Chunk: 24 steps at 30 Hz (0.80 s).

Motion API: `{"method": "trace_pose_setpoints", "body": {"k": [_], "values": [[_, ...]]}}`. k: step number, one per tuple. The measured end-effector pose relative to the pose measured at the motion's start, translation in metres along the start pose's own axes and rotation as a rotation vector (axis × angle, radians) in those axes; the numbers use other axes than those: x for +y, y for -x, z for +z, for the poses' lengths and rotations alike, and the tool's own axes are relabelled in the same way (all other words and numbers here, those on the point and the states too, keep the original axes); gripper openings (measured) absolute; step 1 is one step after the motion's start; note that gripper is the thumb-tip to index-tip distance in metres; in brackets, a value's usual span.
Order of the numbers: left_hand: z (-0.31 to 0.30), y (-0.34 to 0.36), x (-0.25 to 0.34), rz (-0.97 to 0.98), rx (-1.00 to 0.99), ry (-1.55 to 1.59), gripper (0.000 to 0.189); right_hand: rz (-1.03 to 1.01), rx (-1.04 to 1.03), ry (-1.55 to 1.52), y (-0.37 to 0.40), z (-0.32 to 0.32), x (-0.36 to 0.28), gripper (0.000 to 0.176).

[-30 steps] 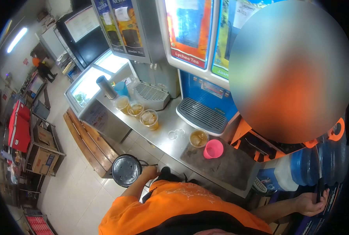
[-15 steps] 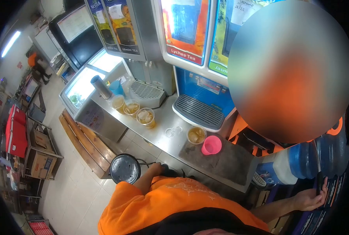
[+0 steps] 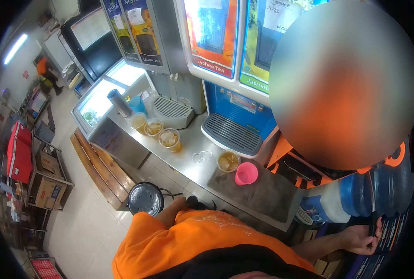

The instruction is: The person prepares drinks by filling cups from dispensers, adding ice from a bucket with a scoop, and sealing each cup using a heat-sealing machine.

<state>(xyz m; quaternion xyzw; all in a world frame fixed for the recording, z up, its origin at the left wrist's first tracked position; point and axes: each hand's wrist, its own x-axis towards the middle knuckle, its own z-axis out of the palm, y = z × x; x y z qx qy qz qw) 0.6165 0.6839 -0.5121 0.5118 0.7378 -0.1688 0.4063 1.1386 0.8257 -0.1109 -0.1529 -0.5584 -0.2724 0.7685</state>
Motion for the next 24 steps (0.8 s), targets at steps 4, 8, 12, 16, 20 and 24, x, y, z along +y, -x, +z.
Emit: {"method": "trace_pose_setpoints", "body": {"k": [4, 8, 12, 16, 20, 24], "values": [[-0.010, 0.007, 0.013, -0.016, 0.067, 0.061, 0.046, 0.039, -0.010, 0.093, -0.004, 0.005, 0.000, 0.015], [-0.024, 0.004, 0.031, 0.041, 0.044, 0.110, 0.050, 0.042, 0.013, 0.259, -0.026, 0.030, 0.012, 0.014], [-0.028, -0.006, 0.041, 0.079, 0.153, 0.050, 0.049, 0.292, -0.087, 0.243, -0.087, 0.047, 0.070, 0.026], [-0.047, -0.011, 0.061, 0.285, 0.013, -0.067, 0.056, 0.305, -0.306, 0.305, -0.149, 0.100, 0.157, 0.021], [-0.111, 0.041, 0.111, 0.493, -0.182, 0.020, 0.058, 0.444, -0.350, 0.206, -0.150, 0.186, 0.205, 0.057], [-0.190, 0.149, 0.181, 0.797, -0.040, 0.283, 0.045, 0.878, -0.633, 0.071, -0.113, 0.166, 0.250, 0.073]]}}
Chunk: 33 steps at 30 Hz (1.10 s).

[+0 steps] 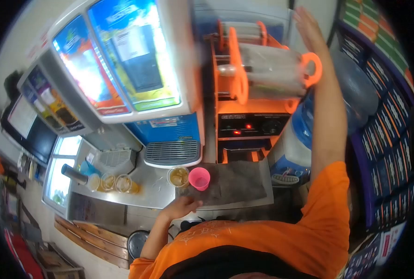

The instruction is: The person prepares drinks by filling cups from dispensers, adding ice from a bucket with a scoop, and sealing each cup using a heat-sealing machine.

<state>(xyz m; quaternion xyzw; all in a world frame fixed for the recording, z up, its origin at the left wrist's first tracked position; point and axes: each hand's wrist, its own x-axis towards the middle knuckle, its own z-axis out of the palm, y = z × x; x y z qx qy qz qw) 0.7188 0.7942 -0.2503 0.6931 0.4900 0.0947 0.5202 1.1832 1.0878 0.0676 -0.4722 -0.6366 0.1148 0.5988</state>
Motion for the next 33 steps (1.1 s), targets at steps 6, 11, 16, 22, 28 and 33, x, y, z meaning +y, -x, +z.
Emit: {"method": "trace_pose_setpoints", "body": {"k": [6, 11, 16, 22, 28, 33], "values": [[-0.012, -0.041, 0.079, 0.467, 0.470, 0.204, 0.030, -0.190, 0.602, -0.341, 0.234, 0.034, -0.001, 0.021], [-0.044, -0.030, 0.194, 1.128, 1.078, -0.688, 0.053, 0.635, 0.608, -0.638, 0.442, 0.130, 0.077, 0.018], [-0.015, -0.039, 0.260, 1.140, 0.435, -0.498, 0.022, 0.918, 0.338, -0.856, 0.426, 0.175, 0.065, 0.059], [0.018, -0.120, 0.123, 0.220, -0.072, 0.215, 0.030, 0.873, 0.398, -0.808, 0.431, 0.193, 0.104, 0.036], [0.022, -0.151, 0.086, 0.174, 0.152, 0.661, 0.023, 0.665, 0.357, -0.192, 0.449, 0.169, 0.090, 0.041], [0.033, -0.164, 0.089, 0.265, 0.197, 0.742, 0.038, 0.325, 0.498, 0.207, 0.427, 0.129, 0.073, 0.045]]}}
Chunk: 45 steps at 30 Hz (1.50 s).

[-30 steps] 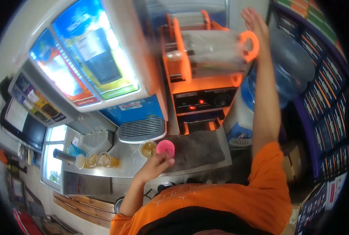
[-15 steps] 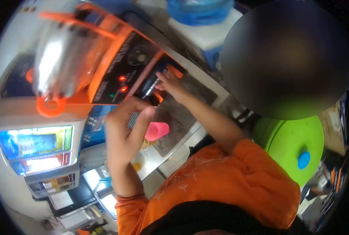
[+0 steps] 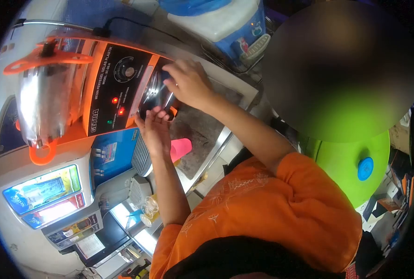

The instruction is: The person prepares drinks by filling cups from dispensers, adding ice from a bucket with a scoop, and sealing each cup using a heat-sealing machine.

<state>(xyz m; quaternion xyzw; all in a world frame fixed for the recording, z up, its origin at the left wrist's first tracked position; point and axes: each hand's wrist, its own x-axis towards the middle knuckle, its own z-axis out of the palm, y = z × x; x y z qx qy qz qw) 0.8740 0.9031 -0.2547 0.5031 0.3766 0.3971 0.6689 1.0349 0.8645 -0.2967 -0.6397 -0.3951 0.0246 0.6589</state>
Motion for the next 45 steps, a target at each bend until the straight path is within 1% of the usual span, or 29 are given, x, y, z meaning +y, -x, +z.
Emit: {"method": "trace_pose_setpoints", "body": {"k": [2, 3, 4, 5, 6, 7, 9, 12, 14, 15, 16, 18, 19, 20, 22, 23, 24, 26, 27, 28, 29, 30, 32, 34, 36, 40, 42, 44, 45], "values": [[-0.002, -0.006, -0.003, 0.023, 0.045, 0.103, 0.028, -0.174, -0.091, 0.311, -0.007, 0.011, -0.009, 0.039], [-0.004, -0.007, -0.003, 0.030, 0.045, 0.112, 0.028, -0.146, -0.104, 0.315, -0.010, 0.019, -0.012, 0.032], [-0.007, -0.010, -0.001, 0.011, 0.054, 0.103, 0.023, -0.158, -0.102, 0.316, -0.011, 0.023, -0.011, 0.032], [-0.010, -0.012, 0.000, -0.009, 0.066, 0.095, 0.018, -0.153, -0.122, 0.308, -0.011, 0.026, -0.011, 0.027], [-0.014, -0.013, -0.001, -0.002, 0.070, 0.101, 0.018, -0.145, -0.146, 0.298, -0.009, 0.030, -0.010, 0.022], [-0.018, -0.015, -0.003, 0.008, 0.045, 0.064, 0.014, -0.200, -0.068, 0.287, -0.010, 0.033, -0.008, 0.014], [-0.020, -0.016, -0.004, 0.023, 0.015, 0.027, 0.012, -0.237, -0.075, 0.271, -0.011, 0.030, -0.005, 0.013], [-0.021, -0.001, -0.001, 0.025, 0.057, -0.038, 0.007, -0.264, -0.125, 0.220, -0.009, 0.015, -0.005, 0.011], [-0.025, 0.010, 0.001, -0.005, -0.035, -0.087, 0.006, -0.376, -0.162, 0.190, -0.005, 0.005, -0.005, 0.010], [-0.019, 0.019, 0.006, -0.014, 0.024, -0.194, 0.006, -0.358, -0.188, 0.156, -0.002, -0.004, -0.010, 0.008], [-0.019, 0.027, 0.010, -0.011, 0.028, -0.190, 0.006, -0.363, -0.191, 0.156, 0.000, -0.010, -0.010, 0.008], [-0.018, 0.042, 0.014, 0.048, -0.016, -0.450, 0.010, -0.330, -0.321, 0.018, 0.004, -0.020, -0.009, 0.009], [-0.015, 0.047, 0.015, 0.121, -0.044, -0.525, 0.014, -0.322, -0.269, -0.065, 0.008, -0.023, -0.011, 0.015], [-0.008, 0.048, 0.016, 0.124, -0.039, -0.518, 0.014, -0.328, -0.276, -0.064, 0.007, -0.028, -0.012, 0.015], [0.005, 0.051, 0.018, 0.597, -0.007, -1.015, 0.021, -0.342, -0.461, -0.089, 0.003, -0.038, -0.019, 0.020], [0.012, 0.048, 0.018, 0.596, 0.053, -0.986, 0.020, -0.303, -0.418, -0.032, 0.007, -0.035, -0.022, 0.021], [0.010, 0.041, 0.014, 0.597, 0.067, -0.982, 0.020, -0.312, -0.429, -0.034, 0.004, -0.034, -0.023, 0.021], [0.003, 0.028, 0.005, 0.605, 0.116, -1.072, 0.017, -0.320, -0.464, 0.094, -0.002, -0.034, -0.025, 0.018], [0.005, 0.026, 0.005, 0.552, 0.131, -1.055, 0.014, -0.329, -0.467, 0.096, -0.005, -0.030, -0.023, 0.018], [0.005, 0.022, 0.002, 0.557, 0.136, -1.049, 0.014, -0.431, -0.433, 0.152, -0.007, -0.024, -0.020, 0.014], [0.003, 0.018, -0.004, 0.577, 0.146, -0.932, 0.014, -0.531, -0.398, 0.208, -0.008, -0.020, -0.018, 0.011], [0.000, 0.015, -0.009, 0.594, 0.154, -0.817, 0.014, -0.535, -0.400, 0.208, -0.009, -0.019, -0.019, 0.011], [-0.005, 0.012, -0.014, 0.547, 0.159, -0.816, 0.013, -0.505, -0.506, 0.232, -0.010, -0.019, -0.021, 0.009], [-0.005, 0.013, -0.013, 0.499, 0.160, -0.817, 0.012, -0.517, -0.515, 0.247, -0.011, -0.016, -0.020, 0.009], [0.000, 0.016, -0.011, 0.594, 0.105, -1.017, 0.016, -0.526, -0.520, 0.260, -0.010, -0.015, -0.019, 0.009], [0.006, 0.017, -0.009, 0.669, 0.071, -1.121, 0.021, -0.544, -0.559, 0.265, -0.007, -0.019, -0.018, 0.009], [0.015, 0.016, -0.010, 0.557, 0.191, -0.938, 0.023, -0.549, -0.572, 0.261, -0.003, -0.022, -0.022, 0.009], [0.016, 0.013, -0.004, 0.542, 0.166, -1.002, 0.025, -0.459, -0.677, 0.229, 0.000, -0.025, -0.030, 0.013], [0.014, 0.011, -0.002, 0.525, 0.142, -1.068, 0.027, -0.459, -0.678, 0.230, 0.001, -0.028, -0.033, 0.013]]}}
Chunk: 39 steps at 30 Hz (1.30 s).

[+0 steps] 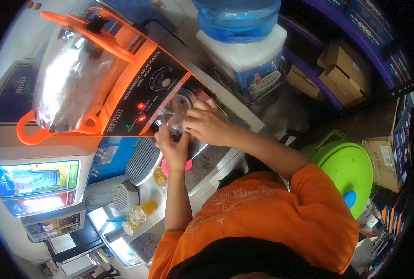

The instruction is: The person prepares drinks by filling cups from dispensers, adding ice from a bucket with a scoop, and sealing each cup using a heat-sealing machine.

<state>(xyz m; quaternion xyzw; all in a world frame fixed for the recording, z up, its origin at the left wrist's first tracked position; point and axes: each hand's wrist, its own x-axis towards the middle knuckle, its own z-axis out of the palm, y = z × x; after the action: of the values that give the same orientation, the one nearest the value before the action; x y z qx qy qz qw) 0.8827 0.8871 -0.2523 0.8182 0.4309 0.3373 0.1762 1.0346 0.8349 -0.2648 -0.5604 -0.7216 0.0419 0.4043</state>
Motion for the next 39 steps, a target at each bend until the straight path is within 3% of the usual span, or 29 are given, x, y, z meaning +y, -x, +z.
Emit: {"method": "trace_pose_setpoints", "body": {"k": [2, 3, 5, 7, 11, 13, 14, 16, 18, 19, 23, 26, 36, 39], "values": [[0.005, -0.002, -0.020, -0.046, -0.004, 0.129, 0.028, -0.005, 0.184, -0.087, 0.004, -0.006, -0.005, 0.015], [0.005, -0.004, -0.021, -0.091, -0.004, 0.258, 0.030, -0.003, 0.183, -0.090, 0.004, -0.005, -0.001, 0.015], [0.003, -0.005, -0.017, -0.117, -0.023, 0.223, 0.028, 0.015, 0.197, -0.113, 0.001, -0.003, 0.011, 0.016], [0.005, -0.006, -0.002, 0.025, 0.030, -0.194, 0.030, 0.074, 0.215, -0.162, -0.002, -0.002, 0.009, 0.020], [0.018, -0.005, -0.003, 0.003, 0.208, -0.113, 0.027, 0.040, 0.159, -0.405, -0.006, 0.002, 0.007, 0.017], [0.020, -0.004, -0.013, -0.008, 0.172, -0.051, 0.025, 0.122, 0.202, -0.703, -0.009, 0.002, 0.013, 0.020], [0.020, -0.003, -0.017, -0.022, 0.133, 0.010, 0.024, 0.121, 0.199, -0.705, -0.009, 0.004, 0.016, 0.020], [0.019, -0.003, -0.018, -0.011, 0.110, 0.012, 0.019, 0.026, 0.258, -0.158, -0.007, 0.009, 0.019, 0.026], [0.021, -0.003, -0.022, 0.003, 0.084, 0.018, 0.015, 0.008, 0.230, -0.062, -0.005, 0.008, 0.017, 0.029], [0.025, -0.004, -0.028, -0.048, 0.061, 0.199, 0.012, -0.016, 0.199, 0.032, -0.005, 0.007, 0.016, 0.032], [0.020, -0.013, -0.025, -0.122, -0.022, 0.598, 0.014, 0.057, 0.179, 0.010, -0.006, 0.010, 0.018, 0.033], [0.015, -0.020, -0.004, -0.163, 0.036, 0.798, 0.011, 0.059, 0.182, 0.081, -0.006, 0.012, 0.018, 0.034], [0.017, -0.024, -0.010, -0.232, 0.043, 0.765, 0.010, 0.084, 0.120, 0.104, -0.006, 0.009, 0.018, 0.035], [0.018, -0.019, -0.028, -0.092, 0.088, 0.631, 0.009, 0.075, 0.144, 0.111, -0.005, 0.007, 0.019, 0.034]]}}
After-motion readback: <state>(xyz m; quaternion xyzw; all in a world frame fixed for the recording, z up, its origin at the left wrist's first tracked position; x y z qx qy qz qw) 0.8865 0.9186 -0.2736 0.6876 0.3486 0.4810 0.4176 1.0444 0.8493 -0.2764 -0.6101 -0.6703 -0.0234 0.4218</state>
